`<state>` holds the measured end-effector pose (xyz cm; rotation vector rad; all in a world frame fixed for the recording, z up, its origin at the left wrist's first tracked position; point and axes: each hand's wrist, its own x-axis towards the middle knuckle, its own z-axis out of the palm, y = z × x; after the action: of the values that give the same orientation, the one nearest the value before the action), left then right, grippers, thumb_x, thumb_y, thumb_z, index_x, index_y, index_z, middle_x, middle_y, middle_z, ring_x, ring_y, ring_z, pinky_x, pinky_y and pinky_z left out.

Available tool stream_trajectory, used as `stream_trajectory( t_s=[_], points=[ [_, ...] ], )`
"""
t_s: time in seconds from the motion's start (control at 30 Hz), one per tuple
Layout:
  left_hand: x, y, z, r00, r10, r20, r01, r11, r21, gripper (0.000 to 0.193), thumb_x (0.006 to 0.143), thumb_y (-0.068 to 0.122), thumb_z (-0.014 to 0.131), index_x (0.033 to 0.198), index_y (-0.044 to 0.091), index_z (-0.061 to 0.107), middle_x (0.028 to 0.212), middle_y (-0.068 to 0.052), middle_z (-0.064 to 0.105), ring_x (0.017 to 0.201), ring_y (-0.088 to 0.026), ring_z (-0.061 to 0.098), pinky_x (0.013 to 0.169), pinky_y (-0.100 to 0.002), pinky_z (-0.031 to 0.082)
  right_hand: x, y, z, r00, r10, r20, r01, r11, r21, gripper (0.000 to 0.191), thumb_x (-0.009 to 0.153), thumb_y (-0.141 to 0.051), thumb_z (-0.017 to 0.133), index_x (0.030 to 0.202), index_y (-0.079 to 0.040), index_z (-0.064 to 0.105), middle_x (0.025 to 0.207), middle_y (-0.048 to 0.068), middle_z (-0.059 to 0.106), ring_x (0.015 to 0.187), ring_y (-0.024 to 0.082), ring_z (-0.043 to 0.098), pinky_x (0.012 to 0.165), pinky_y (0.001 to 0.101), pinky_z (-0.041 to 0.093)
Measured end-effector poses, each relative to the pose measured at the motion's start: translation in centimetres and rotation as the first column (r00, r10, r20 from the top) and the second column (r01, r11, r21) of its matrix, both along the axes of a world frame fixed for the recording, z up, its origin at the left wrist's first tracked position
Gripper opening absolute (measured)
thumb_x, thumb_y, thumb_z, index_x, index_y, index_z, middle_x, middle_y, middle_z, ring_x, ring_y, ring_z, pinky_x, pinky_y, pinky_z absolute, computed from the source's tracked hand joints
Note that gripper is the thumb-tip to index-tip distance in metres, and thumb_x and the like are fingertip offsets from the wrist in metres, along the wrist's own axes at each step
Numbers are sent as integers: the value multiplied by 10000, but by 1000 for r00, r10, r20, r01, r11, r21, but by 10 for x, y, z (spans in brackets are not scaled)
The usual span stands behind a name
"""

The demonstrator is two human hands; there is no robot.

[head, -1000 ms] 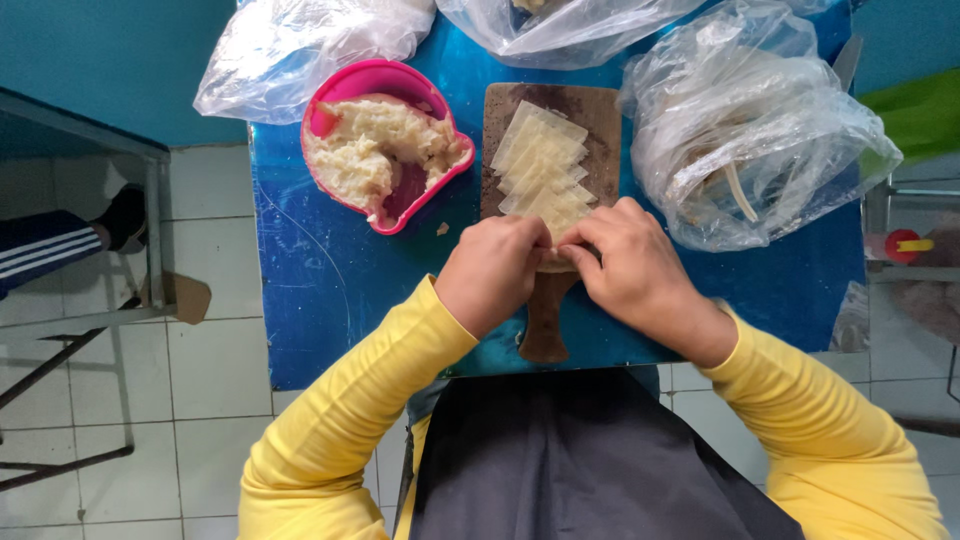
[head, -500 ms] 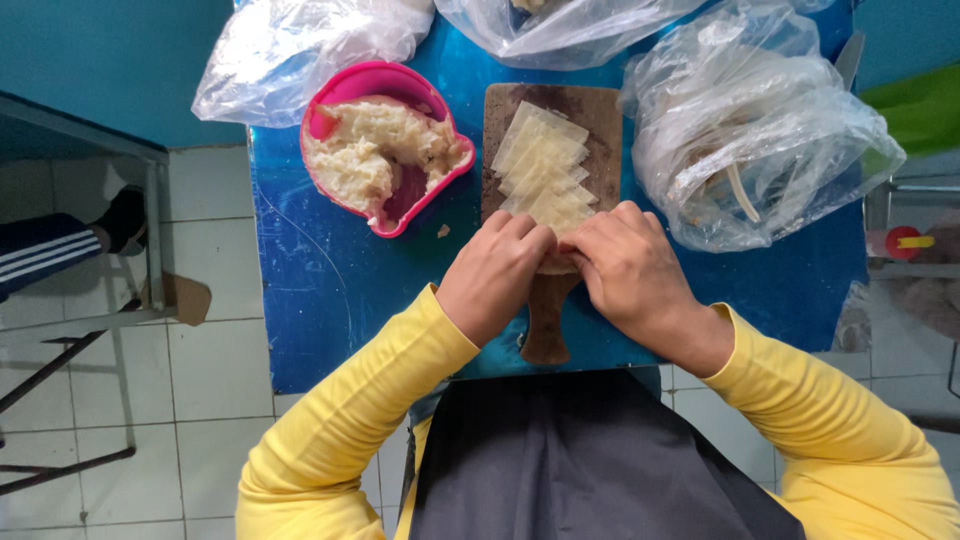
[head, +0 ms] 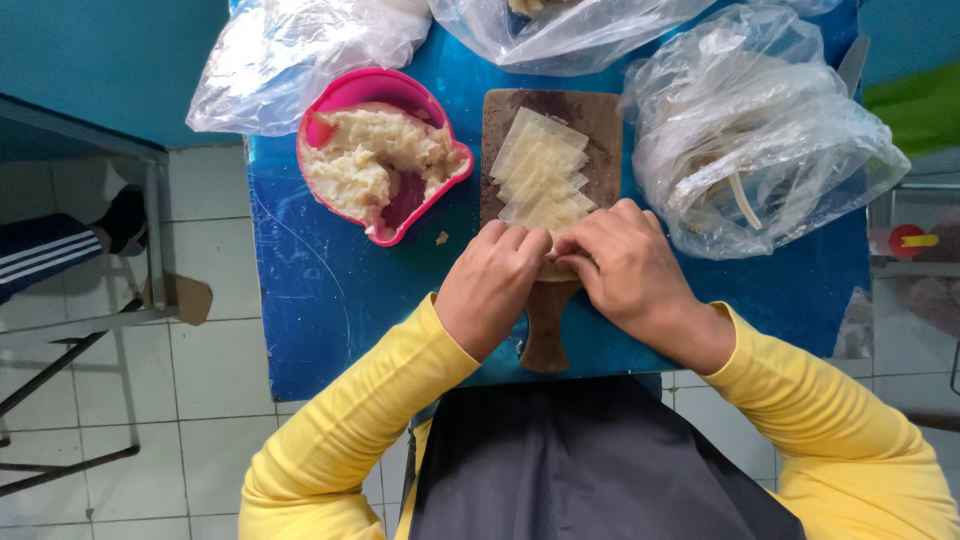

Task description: The person sits at a blue table and folds filled pastries. They take square dough wrappers, spoon filling from a pink bowl onto a wrapper using a spoon, fold the wrapper over into a triangle, press the edges closed, and stack the finished pastries on a wooden board, repeating the cycle.

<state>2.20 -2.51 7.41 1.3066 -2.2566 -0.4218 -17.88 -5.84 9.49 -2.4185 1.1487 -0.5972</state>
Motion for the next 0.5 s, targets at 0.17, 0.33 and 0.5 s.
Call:
stream_trajectory(
  t_s=[0.17,0.33,0.5],
  points=[
    [-2,-7,5,999,33,31,-31,996,-81,167,787,44,616,951,56,584,929,-122,594,924,-313,574,819,-389,489,3,-4,2,998,-23,-57,14,990,-143,89,862,-102,728,947,-125,719,919,20,672,930,277,583,810,424,415],
    [-4,-8,8,1000,19,-3,-19,999,-44,203,790,25,605,992,45,596,925,-111,592,914,-308,568,835,-389,491,2,-9,1,999,-28,17,29,996,-86,104,890,-84,717,989,-115,721,971,20,679,963,278,574,841,412,421],
    [-4,-8,6,999,24,24,-23,1000,-21,175,800,22,602,973,44,595,920,-110,586,912,-305,565,827,-393,487,1,-9,0,1000,-9,-4,8,997,-81,109,866,-90,726,970,-118,711,983,14,689,971,268,581,841,416,415]
  ],
)
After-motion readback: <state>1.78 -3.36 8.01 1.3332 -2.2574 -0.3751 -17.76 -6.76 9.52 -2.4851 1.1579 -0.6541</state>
